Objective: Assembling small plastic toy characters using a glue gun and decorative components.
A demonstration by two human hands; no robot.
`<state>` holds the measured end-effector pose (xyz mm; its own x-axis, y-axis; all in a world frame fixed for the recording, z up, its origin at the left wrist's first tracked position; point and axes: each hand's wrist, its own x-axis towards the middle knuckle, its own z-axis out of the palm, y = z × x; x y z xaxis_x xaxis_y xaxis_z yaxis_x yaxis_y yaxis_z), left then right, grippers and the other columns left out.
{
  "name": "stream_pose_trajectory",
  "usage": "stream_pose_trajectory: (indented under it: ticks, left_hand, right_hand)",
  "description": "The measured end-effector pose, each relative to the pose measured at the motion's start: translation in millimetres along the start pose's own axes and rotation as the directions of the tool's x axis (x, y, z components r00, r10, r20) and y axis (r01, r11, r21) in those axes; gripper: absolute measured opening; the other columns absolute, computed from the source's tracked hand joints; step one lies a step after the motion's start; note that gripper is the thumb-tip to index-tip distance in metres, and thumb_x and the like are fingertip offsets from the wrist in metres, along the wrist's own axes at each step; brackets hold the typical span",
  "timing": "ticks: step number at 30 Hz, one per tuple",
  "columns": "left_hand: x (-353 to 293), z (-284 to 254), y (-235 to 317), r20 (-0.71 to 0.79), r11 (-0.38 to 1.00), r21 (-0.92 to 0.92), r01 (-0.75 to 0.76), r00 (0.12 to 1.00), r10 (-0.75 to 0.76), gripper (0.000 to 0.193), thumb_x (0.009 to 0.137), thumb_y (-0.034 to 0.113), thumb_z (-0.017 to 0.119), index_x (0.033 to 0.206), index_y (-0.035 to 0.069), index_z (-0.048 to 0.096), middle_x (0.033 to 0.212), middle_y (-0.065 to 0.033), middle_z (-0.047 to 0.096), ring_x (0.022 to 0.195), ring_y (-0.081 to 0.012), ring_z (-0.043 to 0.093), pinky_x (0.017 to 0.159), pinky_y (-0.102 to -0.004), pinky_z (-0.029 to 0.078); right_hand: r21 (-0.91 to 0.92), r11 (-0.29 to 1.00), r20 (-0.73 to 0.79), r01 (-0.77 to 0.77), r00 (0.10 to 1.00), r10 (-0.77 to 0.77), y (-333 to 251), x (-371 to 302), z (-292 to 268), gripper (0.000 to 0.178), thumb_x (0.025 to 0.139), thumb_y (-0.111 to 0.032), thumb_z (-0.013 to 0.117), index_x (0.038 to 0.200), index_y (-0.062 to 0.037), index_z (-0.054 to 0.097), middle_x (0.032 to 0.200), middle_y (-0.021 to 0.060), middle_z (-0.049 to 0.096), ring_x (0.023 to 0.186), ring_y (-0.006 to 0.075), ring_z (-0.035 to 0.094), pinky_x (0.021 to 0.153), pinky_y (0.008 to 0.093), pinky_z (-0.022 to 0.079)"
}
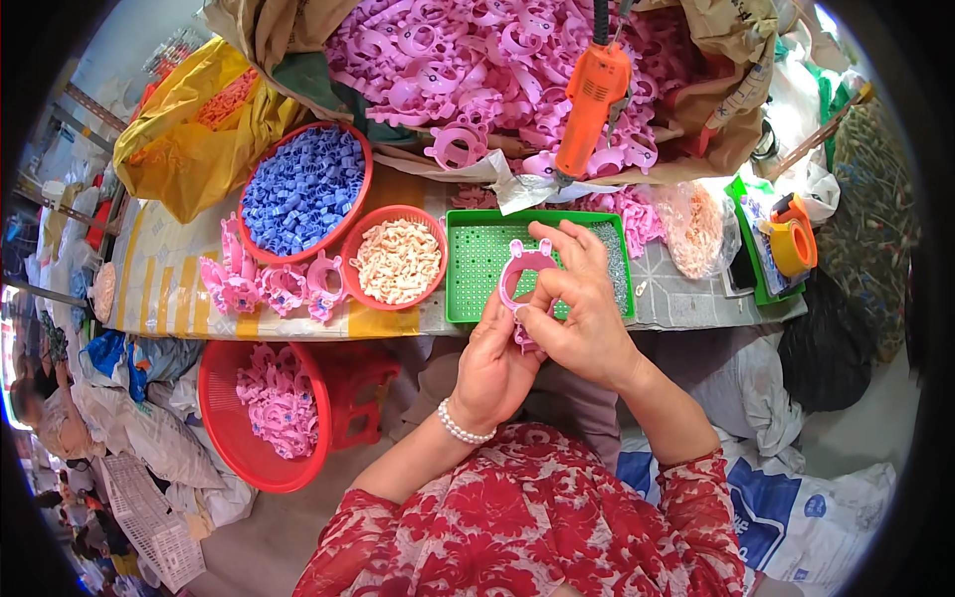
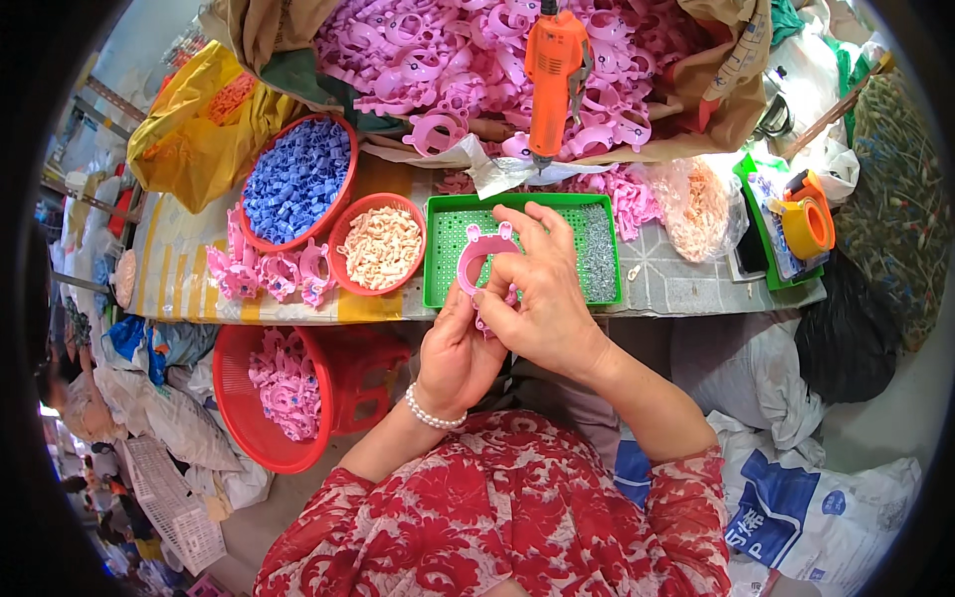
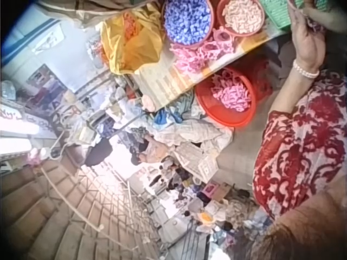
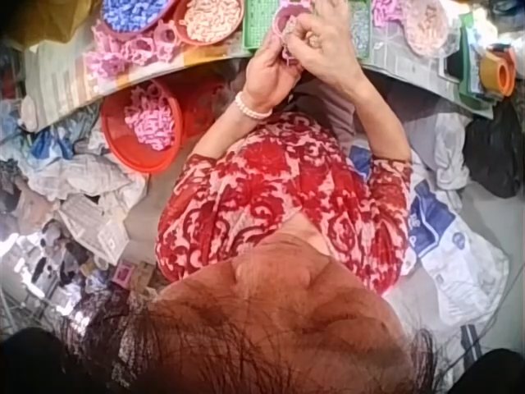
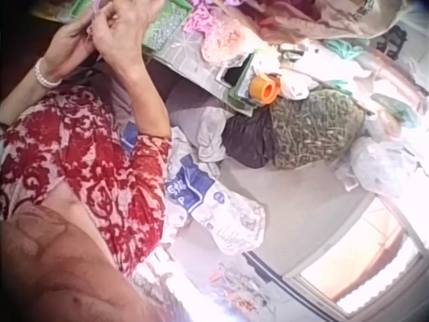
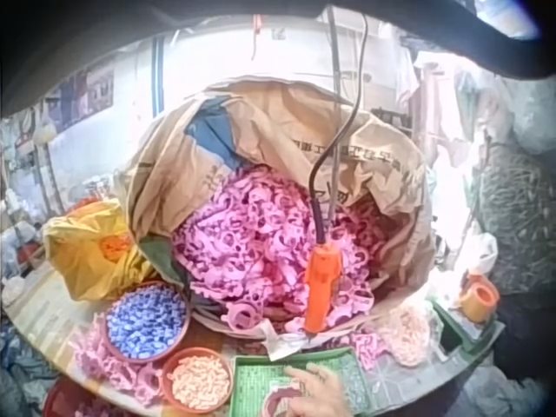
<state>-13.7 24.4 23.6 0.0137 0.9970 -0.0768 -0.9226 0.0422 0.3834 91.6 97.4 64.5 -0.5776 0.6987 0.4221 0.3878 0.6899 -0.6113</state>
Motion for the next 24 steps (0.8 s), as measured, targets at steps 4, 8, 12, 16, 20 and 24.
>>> stream_pose_trajectory:
  ticks: [4, 8, 12, 16, 20, 24]
  left_hand:
    - [0, 4, -3, -0.015, 0.997, 0.043, -0.060, 0.998, 0.061, 0.042, 0.100, 0.020, 0.026, 0.141, 0.011, 0.022, 0.133, -0.0103, 0.040, 0.120, -0.0198, 0.043, 0.100, -0.0380, 0.036]
    - [-1, -1, -5, -0.031, 0.983, 0.123, -0.135, 0.990, 0.139, 0.042, 0.100, 0.020, 0.026, 0.140, 0.011, 0.022, 0.131, -0.0106, 0.043, 0.116, -0.0191, 0.046, 0.098, -0.0363, 0.038]
    - [-4, -5, -1, -0.009, 0.990, 0.086, -0.109, 0.994, 0.110, 0.040, 0.100, 0.020, 0.026, 0.138, 0.011, 0.026, 0.126, -0.0106, 0.047, 0.107, -0.0183, 0.051, 0.091, -0.0355, 0.043]
    - [-5, -14, 1, 0.129, 0.999, -0.013, -0.051, 0.990, 0.052, 0.038, 0.100, 0.023, 0.028, 0.136, 0.010, 0.030, 0.121, -0.0132, 0.050, 0.094, -0.0216, 0.058, 0.078, -0.0351, 0.050]
    - [-6, -14, 4, 0.111, 1.000, 0.027, 0.009, 0.994, -0.012, 0.038, 0.099, 0.024, 0.029, 0.134, 0.009, 0.031, 0.119, -0.0147, 0.052, 0.085, -0.0239, 0.060, 0.072, -0.0353, 0.051]
    - [-9, -10, 2, 0.108, 0.999, 0.020, 0.040, 0.993, -0.042, 0.043, 0.099, 0.031, 0.028, 0.133, 0.006, 0.032, 0.119, -0.0152, 0.052, 0.085, -0.0243, 0.061, 0.071, -0.0331, 0.052]
  right_hand:
    - [0.087, 0.995, -0.009, -0.056, 0.998, 0.057, 1, -6, 7, 0.014, 0.067, -0.010, 0.065, 0.064, -0.0024, 0.053, 0.125, 0.0244, 0.047, 0.120, 0.0438, 0.033, 0.102, 0.0511, 0.025]
    - [0.135, 0.987, -0.008, -0.089, 0.996, 0.090, 3, -9, 12, 0.018, 0.068, -0.013, 0.069, 0.070, -0.0029, 0.055, 0.127, 0.0251, 0.044, 0.121, 0.0430, 0.032, 0.102, 0.0498, 0.025]
    - [0.130, 0.980, -0.029, -0.149, 0.988, 0.154, 5, -10, 9, 0.028, 0.068, -0.015, 0.072, 0.086, -0.0061, 0.054, 0.131, 0.0222, 0.042, 0.123, 0.0388, 0.033, 0.102, 0.0457, 0.025]
    - [0.353, 0.924, -0.098, -0.146, 0.977, 0.192, 7, -6, -5, 0.044, 0.079, -0.024, 0.067, 0.114, -0.0071, 0.047, 0.129, 0.0196, 0.042, 0.121, 0.0311, 0.036, 0.099, 0.0418, 0.030]
    - [0.490, 0.859, 0.013, -0.147, 0.987, 0.162, 22, 4, -14, 0.031, 0.091, -0.028, 0.053, 0.107, -0.0014, 0.055, 0.105, 0.0134, 0.056, 0.097, 0.0208, 0.052, 0.082, 0.0303, 0.041]
    - [0.162, 0.987, -0.028, -0.020, 0.999, 0.025, 12, 6, -17, 0.025, 0.090, -0.020, 0.055, 0.080, 0.0028, 0.060, 0.071, 0.0112, 0.058, 0.063, 0.0216, 0.056, 0.057, 0.0316, 0.043]
